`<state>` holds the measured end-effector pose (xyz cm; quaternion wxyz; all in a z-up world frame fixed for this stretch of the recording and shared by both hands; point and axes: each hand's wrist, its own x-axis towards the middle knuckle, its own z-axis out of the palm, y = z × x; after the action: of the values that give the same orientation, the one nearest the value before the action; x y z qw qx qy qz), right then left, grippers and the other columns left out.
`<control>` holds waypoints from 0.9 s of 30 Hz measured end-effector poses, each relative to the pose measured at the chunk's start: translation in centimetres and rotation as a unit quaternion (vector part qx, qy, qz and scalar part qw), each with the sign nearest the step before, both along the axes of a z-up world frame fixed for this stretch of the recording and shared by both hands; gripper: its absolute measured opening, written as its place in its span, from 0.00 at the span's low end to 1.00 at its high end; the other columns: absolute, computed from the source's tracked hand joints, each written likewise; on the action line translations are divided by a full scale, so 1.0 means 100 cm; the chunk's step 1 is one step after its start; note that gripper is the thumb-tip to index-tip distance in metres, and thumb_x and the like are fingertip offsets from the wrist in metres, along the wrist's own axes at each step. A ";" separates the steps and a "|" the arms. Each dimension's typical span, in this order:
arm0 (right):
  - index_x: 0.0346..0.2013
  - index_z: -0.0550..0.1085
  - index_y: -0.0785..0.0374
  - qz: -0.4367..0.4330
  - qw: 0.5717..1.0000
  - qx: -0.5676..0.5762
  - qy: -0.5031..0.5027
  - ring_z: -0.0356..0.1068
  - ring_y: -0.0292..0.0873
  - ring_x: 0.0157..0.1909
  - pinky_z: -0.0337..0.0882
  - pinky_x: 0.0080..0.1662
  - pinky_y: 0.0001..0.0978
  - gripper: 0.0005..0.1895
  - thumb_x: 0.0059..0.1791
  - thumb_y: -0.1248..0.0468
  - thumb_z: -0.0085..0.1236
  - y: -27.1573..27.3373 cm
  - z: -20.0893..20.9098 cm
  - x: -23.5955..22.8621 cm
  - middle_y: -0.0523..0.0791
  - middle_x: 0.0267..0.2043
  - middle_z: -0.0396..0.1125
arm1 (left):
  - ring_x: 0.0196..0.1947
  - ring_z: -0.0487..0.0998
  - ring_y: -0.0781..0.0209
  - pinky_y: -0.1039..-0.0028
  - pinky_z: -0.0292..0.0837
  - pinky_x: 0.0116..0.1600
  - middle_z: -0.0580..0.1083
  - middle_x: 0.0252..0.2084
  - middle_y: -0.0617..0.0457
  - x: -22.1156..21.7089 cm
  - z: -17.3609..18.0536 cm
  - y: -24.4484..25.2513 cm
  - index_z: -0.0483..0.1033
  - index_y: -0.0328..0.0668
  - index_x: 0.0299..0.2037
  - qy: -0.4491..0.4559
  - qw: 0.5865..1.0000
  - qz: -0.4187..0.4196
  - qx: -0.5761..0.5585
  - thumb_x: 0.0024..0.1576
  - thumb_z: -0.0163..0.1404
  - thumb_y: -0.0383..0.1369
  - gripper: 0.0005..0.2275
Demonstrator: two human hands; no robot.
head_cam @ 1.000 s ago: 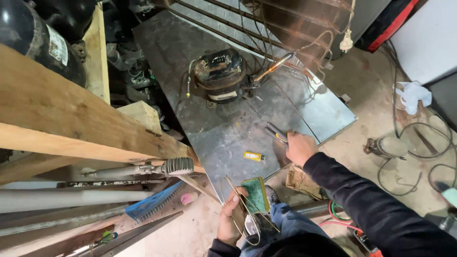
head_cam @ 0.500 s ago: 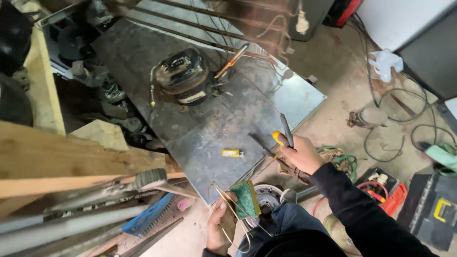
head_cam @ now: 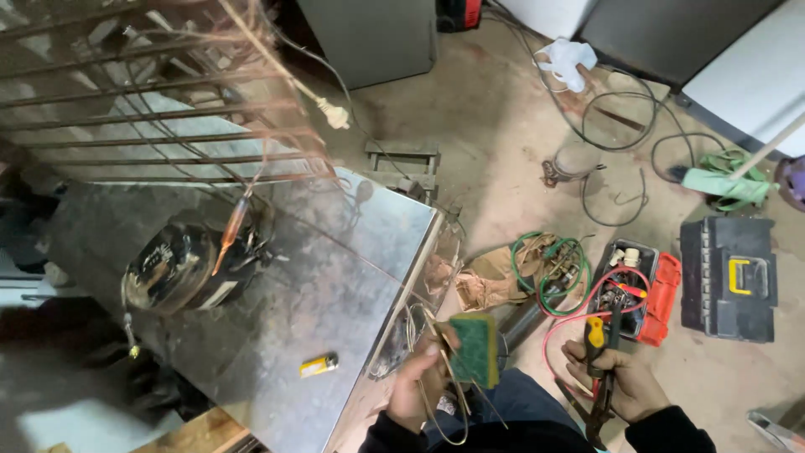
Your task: Repairing and testing a refrigerator compressor and associated copper lines in a workshop environment.
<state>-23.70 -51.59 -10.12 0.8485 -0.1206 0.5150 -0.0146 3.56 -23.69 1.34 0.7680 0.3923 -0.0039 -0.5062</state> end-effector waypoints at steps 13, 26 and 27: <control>0.43 0.68 0.73 -0.196 0.912 -0.246 -0.261 0.63 0.55 0.55 0.68 0.59 0.46 0.13 0.45 0.72 0.49 -0.211 0.171 0.035 0.54 0.56 0.66 | 0.41 0.75 0.64 0.74 0.72 0.48 0.75 0.40 0.55 -0.016 -0.080 -0.315 0.74 0.44 0.42 0.167 0.933 -0.308 -0.080 0.66 0.45 0.48 0.16; 0.44 0.69 0.71 0.200 0.852 -0.440 -0.200 0.71 0.46 0.58 0.74 0.51 0.37 0.13 0.46 0.72 0.43 -0.349 0.246 0.460 0.49 0.50 0.70 | 0.57 0.75 0.63 0.71 0.69 0.64 0.75 0.56 0.52 0.245 -0.070 -0.543 0.71 0.37 0.60 0.118 0.926 -0.027 -0.357 0.67 0.46 0.36 0.15; 0.46 0.70 0.70 0.229 0.828 -0.462 -0.221 0.74 0.44 0.60 0.75 0.49 0.36 0.14 0.47 0.73 0.43 -0.348 0.252 0.497 0.48 0.50 0.69 | 0.59 0.74 0.63 0.71 0.67 0.66 0.74 0.57 0.52 0.289 -0.066 -0.548 0.70 0.38 0.62 0.030 0.921 0.011 -0.387 0.65 0.47 0.35 0.17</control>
<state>26.01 -86.44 15.11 0.7639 -0.6065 0.2046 -0.0823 32.42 -78.46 -5.22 0.8650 0.0486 -0.1723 -0.4687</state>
